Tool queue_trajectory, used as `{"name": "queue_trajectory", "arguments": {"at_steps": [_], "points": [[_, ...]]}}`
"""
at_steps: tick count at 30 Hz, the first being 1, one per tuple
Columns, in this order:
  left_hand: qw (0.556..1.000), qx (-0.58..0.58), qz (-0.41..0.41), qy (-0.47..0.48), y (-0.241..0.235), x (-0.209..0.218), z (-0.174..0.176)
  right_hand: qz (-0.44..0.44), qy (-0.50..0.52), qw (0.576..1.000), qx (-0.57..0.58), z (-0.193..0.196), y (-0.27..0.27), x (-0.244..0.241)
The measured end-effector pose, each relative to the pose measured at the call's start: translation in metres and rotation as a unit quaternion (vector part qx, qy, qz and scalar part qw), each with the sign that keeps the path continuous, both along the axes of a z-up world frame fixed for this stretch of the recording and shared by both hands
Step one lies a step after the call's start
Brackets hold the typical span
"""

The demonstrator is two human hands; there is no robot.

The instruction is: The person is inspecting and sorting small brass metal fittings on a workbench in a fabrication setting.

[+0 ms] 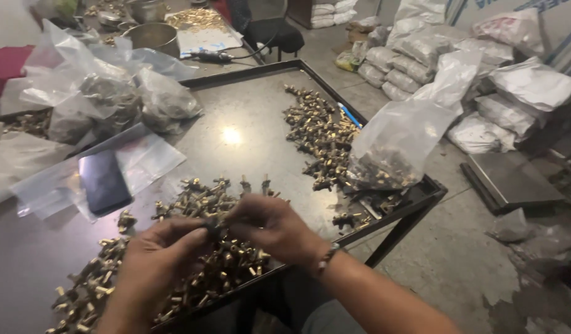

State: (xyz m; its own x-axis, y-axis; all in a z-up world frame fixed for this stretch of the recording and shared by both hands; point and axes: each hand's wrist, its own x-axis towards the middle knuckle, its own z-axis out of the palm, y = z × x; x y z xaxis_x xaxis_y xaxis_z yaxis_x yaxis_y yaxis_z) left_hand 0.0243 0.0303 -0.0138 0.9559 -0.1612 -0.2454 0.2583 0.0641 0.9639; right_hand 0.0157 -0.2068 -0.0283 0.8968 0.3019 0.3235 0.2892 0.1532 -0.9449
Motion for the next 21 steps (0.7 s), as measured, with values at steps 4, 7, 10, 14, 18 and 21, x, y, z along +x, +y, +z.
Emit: {"name": "queue_trajectory", "arguments": {"at_steps": [4,7,10,14,18,21], "points": [[0.995,-0.056,-0.006,0.087,0.015,0.006,-0.015,-0.051,-0.196,0.967,-0.156,0.019,0.008,0.0],[0.995,-0.01,0.038,0.097,0.013,-0.001,-0.003,-0.061,-0.263,0.935,-0.231,0.018,0.018,0.01],[0.973,0.174,0.078,-0.13,0.008,-0.012,0.008,-0.005,0.026,0.993,-0.116,0.018,0.03,0.025],[0.854,0.356,0.092,-0.368,0.0,-0.025,0.022,0.045,0.332,0.942,0.026,0.01,0.036,0.041],[0.837,0.328,0.141,-0.415,0.005,-0.012,0.0,-0.002,0.277,0.961,0.0,0.017,0.046,0.043],[0.869,0.345,0.211,-0.285,-0.007,-0.011,0.018,-0.043,0.138,0.986,-0.084,0.028,0.04,0.044]]}}
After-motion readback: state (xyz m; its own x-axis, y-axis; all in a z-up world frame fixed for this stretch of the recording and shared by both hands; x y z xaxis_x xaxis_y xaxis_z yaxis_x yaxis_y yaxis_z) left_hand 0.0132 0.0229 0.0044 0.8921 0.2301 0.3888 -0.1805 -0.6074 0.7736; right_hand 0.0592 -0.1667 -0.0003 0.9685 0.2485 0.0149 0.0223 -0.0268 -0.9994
